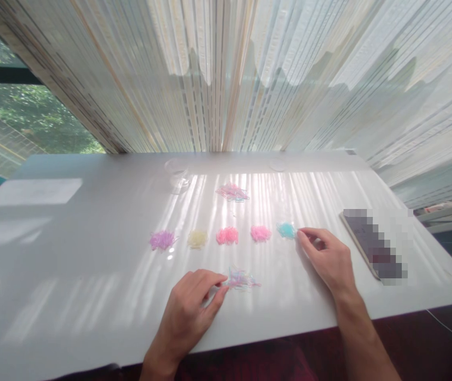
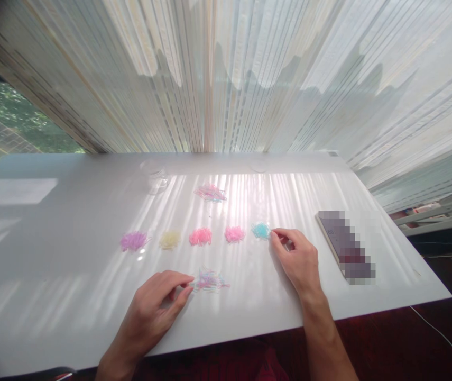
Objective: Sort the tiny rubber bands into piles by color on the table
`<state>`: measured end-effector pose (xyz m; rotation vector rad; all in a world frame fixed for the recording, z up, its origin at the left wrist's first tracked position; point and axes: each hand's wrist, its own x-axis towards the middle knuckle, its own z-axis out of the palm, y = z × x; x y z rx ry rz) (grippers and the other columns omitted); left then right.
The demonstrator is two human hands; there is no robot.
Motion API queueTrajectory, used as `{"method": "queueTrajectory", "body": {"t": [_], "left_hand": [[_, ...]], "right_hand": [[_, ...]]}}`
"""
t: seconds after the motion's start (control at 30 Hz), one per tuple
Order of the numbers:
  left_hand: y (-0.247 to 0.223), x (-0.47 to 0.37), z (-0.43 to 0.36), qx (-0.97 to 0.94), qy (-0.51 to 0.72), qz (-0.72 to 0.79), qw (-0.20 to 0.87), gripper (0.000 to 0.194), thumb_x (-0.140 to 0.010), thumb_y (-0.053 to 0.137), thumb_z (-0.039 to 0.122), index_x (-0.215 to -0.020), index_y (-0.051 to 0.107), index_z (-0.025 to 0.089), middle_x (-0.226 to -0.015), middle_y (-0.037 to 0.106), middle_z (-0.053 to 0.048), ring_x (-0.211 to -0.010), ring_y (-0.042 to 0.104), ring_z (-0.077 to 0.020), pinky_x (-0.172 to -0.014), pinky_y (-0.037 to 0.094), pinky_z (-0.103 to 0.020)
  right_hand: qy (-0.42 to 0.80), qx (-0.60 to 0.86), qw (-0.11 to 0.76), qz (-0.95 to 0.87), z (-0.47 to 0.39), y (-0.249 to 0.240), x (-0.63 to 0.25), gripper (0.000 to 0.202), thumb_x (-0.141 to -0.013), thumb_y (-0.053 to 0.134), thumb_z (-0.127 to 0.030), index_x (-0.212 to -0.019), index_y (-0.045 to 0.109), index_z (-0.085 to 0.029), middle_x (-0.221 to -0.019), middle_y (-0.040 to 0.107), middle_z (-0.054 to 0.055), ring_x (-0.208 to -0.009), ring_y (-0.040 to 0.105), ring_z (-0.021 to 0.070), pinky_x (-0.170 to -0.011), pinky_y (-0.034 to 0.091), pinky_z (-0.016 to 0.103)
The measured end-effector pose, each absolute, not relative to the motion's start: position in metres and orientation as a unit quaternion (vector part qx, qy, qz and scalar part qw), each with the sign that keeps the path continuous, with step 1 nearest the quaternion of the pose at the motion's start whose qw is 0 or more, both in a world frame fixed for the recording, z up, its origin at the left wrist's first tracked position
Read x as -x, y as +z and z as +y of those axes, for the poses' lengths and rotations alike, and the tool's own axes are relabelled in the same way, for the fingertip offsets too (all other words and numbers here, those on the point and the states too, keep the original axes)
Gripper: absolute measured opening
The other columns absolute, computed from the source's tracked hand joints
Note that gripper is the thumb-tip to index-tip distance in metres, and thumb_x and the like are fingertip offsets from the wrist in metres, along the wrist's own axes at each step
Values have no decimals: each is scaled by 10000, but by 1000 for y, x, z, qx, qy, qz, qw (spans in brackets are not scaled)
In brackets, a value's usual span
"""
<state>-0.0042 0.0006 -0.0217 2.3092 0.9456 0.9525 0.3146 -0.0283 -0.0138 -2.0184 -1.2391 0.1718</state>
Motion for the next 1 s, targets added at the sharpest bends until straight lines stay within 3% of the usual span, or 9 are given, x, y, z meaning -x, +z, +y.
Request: {"method": "queueTrajectory", "body": {"t": [0.13,0.3,0.5,0.67,0.83,1.0], "left_hand": [[-21,4,0,-842,343,346,233,70,-1041,591,220,-1047,661,215,-849,733,-15,-636,614,-143,-651,504,-286],[-21,4,0,-844,339,344,233,73,-1038,589,209,-1038,662,214,-849,736,-18,-650,628,-144,-656,508,-287],[-23,5,0,-841,338,347,243,76,-1026,605,180,-1058,662,218,-862,726,-6,-642,601,-140,-663,494,-294],[-23,5,0,-840,338,347,246,75,-1024,607,179,-1052,666,217,-868,725,-3,-655,610,-144,-676,491,-297],[-23,5,0,-843,330,346,247,86,-1032,596,185,-1041,675,219,-860,732,-7,-665,622,-151,-679,485,-302],[-22,5,0,-845,320,349,250,96,-1036,589,191,-1028,680,220,-853,730,-7,-672,626,-153,-682,486,-308]], "right_hand": [[54,767,371,-521,-30,-16,-316,336,-911,614,-501,-890,788,-215,-873,781,67,-737,684,217,-705,536,346],[29,766,366,-528,-31,-20,-318,326,-967,585,-472,-928,780,-214,-871,774,61,-651,638,190,-644,531,336],[-8,714,402,-574,-37,-12,-307,191,-989,600,-328,-976,754,-216,-836,735,52,-719,663,207,-647,544,342],[87,593,382,-704,-53,-1,-276,125,-983,619,-166,-1018,716,-236,-892,717,49,-829,684,217,-736,578,356],[184,560,320,-741,-63,-2,-250,125,-960,671,-167,-1069,681,-227,-922,682,50,-855,645,219,-739,576,362],[170,561,311,-748,-59,-8,-239,73,-955,664,-147,-967,664,-219,-867,668,35,-814,628,209,-739,564,364]]}}
